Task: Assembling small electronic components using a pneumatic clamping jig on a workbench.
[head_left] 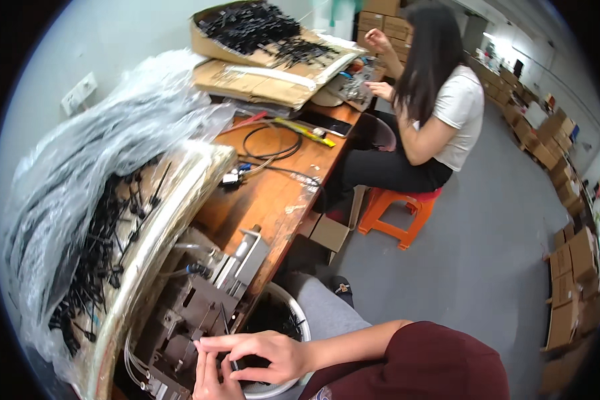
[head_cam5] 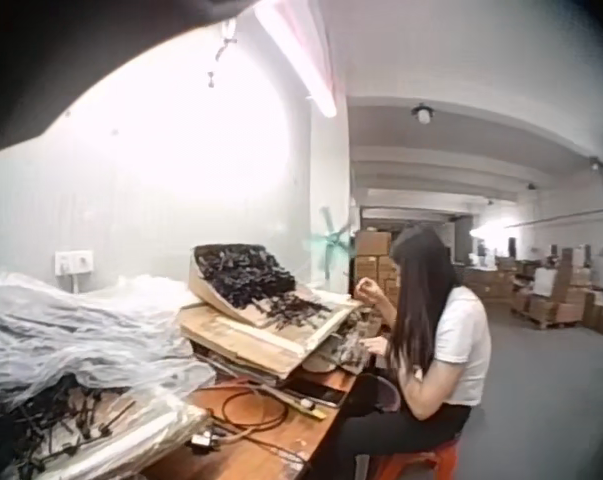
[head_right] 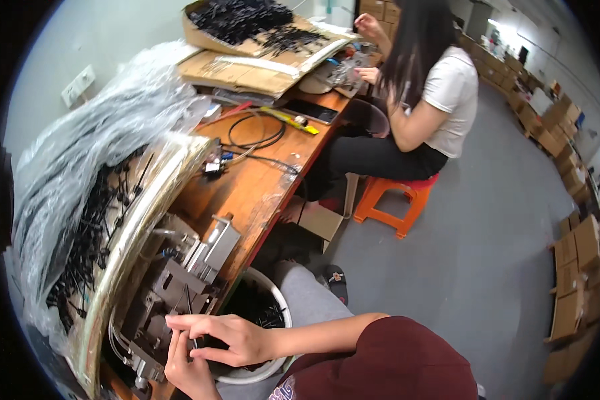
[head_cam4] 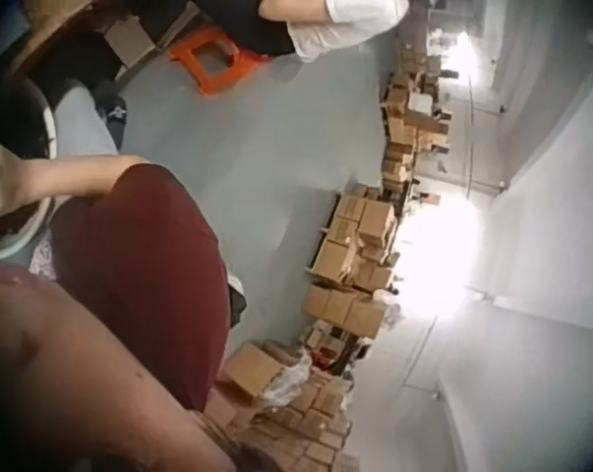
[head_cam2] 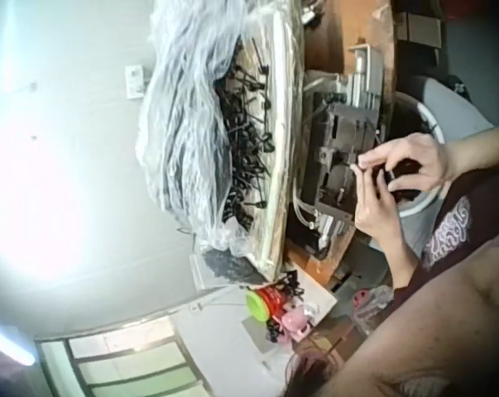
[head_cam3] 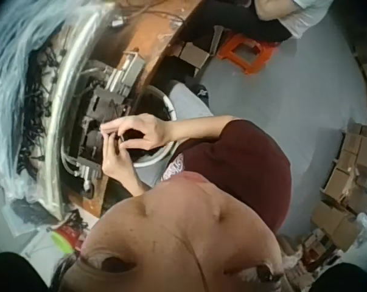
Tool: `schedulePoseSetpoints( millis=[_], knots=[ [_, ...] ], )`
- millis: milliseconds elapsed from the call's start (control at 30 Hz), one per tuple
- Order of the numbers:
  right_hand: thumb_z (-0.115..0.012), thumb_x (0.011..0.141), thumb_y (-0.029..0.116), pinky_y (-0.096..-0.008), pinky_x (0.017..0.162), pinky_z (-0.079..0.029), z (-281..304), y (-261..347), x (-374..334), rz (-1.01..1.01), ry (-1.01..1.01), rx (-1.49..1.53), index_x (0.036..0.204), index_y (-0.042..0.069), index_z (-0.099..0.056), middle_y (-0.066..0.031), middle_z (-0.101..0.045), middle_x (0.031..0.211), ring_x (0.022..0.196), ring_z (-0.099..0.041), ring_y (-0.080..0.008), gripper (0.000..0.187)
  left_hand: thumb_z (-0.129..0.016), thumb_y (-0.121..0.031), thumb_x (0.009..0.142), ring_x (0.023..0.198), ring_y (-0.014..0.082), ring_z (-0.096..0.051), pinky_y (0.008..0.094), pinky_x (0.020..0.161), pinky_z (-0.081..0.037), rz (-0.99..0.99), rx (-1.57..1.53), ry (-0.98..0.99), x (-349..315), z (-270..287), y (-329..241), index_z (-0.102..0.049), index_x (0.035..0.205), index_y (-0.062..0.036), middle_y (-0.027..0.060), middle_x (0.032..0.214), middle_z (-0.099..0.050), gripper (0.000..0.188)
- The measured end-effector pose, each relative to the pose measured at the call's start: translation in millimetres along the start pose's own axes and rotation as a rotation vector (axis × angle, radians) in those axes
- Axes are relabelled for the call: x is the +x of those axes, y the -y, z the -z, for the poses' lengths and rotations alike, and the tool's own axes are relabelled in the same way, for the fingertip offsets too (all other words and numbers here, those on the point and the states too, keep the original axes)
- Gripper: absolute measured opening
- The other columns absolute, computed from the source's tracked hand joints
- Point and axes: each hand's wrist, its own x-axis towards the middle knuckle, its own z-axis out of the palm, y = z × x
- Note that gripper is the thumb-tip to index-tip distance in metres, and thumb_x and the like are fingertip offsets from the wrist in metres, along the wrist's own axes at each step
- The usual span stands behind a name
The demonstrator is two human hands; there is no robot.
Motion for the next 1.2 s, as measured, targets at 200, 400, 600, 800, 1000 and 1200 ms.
schedulePoseSetpoints(
  millis=[200, 400, 600, 800, 1000, 1200],
  knots=[
    [-0.069, 0.083, 0.010, -0.0363, 0.086, -0.053, -5, 8, -1, -0.042, 0.003, -0.208, 0.097, 0.001, -0.060, -0.0210, -0.053, 0.131, 0.112, -0.060, -0.0312, 0.019, -0.068, -0.008, 0.080, 0.088, 0.0265, -0.070, 0.0330, 0.072, -0.054, -0.091, -0.035, -0.032, -1, 3, 6, -0.071, 0.104, -0.0075, 0.0120, 0.112, -0.068, 0.024],
    [-0.069, 0.083, 0.009, -0.0296, 0.075, -0.056, -11, 13, -4, -0.007, -0.031, -0.182, 0.096, 0.002, -0.059, -0.0121, -0.047, 0.122, 0.106, -0.056, -0.0237, 0.018, -0.067, -0.005, 0.080, 0.087, 0.0278, -0.069, 0.0330, 0.072, -0.054, -0.134, -0.088, 0.051, -3, 8, 17, -0.069, 0.107, -0.0035, 0.0135, 0.107, -0.069, 0.028],
    [-0.068, 0.080, 0.013, -0.0364, 0.090, -0.046, -8, 17, -19, -0.008, -0.043, -0.278, 0.091, 0.004, -0.055, -0.0123, -0.048, 0.118, 0.107, -0.054, -0.0280, 0.019, -0.072, -0.012, 0.083, 0.086, 0.0325, -0.067, 0.0358, 0.075, -0.052, -0.164, -0.153, 0.277, -17, 32, 10, -0.067, 0.104, -0.0010, 0.0169, 0.100, -0.068, 0.025],
    [-0.069, 0.078, 0.013, -0.0357, 0.090, -0.046, -5, 23, -24, -0.002, -0.020, -0.335, 0.091, 0.004, -0.055, -0.0117, -0.048, 0.115, 0.107, -0.054, -0.0276, 0.021, -0.074, -0.017, 0.082, 0.082, 0.0320, -0.066, 0.0350, 0.073, -0.052, -0.150, -0.092, 0.372, -18, 40, -1, -0.066, 0.103, -0.0029, 0.0176, 0.094, -0.067, 0.026],
    [-0.071, 0.083, 0.014, -0.0338, 0.088, -0.050, 3, 18, -20, -0.032, 0.005, -0.362, 0.095, 0.002, -0.061, -0.0152, -0.053, 0.117, 0.104, -0.059, -0.0274, 0.019, -0.069, 0.003, 0.080, 0.058, 0.0084, -0.059, 0.0225, 0.052, -0.046, -0.057, -0.329, 0.048, -3, 36, 21, -0.067, 0.100, 0.0047, 0.0070, 0.080, -0.066, 0.020],
    [-0.073, 0.078, 0.010, -0.0354, 0.082, -0.054, 17, 17, -11, -0.065, 0.102, -0.495, 0.096, 0.003, -0.063, -0.0133, -0.059, 0.116, 0.100, -0.063, -0.0301, 0.022, -0.074, 0.000, 0.076, 0.074, 0.0196, -0.068, 0.0265, 0.061, -0.052, -0.020, -0.376, -0.058, -5, 38, 7, -0.068, 0.090, 0.0011, 0.0125, 0.089, -0.071, 0.016]
  ],
)
